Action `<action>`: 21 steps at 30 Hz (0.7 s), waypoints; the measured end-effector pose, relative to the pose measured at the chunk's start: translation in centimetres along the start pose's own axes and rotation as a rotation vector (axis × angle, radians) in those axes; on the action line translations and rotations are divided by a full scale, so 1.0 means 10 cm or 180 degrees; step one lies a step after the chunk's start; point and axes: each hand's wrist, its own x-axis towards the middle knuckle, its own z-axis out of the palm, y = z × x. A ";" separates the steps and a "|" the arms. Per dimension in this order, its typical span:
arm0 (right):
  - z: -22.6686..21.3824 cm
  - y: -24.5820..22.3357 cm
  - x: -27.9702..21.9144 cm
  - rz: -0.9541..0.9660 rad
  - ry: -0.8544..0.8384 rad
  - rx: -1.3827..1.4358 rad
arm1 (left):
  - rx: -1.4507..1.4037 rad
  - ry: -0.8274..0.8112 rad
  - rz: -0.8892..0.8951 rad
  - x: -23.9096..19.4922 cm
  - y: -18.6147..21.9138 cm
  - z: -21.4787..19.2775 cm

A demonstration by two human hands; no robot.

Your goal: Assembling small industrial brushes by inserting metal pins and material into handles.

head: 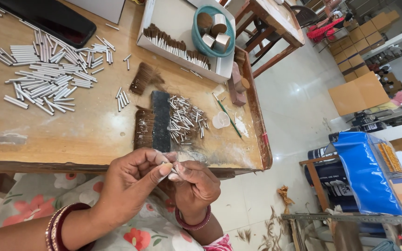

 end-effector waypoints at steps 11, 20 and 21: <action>-0.01 0.05 0.10 -0.0197 -0.0145 -0.0127 | 0.0603 0.0086 -0.0029 0.02 0.07 -0.08; 0.01 0.30 0.40 0.0221 -0.0700 -0.1177 | 0.4307 -0.0193 0.0914 0.43 0.42 -0.53; 0.00 0.31 0.34 0.0502 -0.0991 -0.0638 | 0.4339 -0.0382 0.0528 0.42 0.38 -0.55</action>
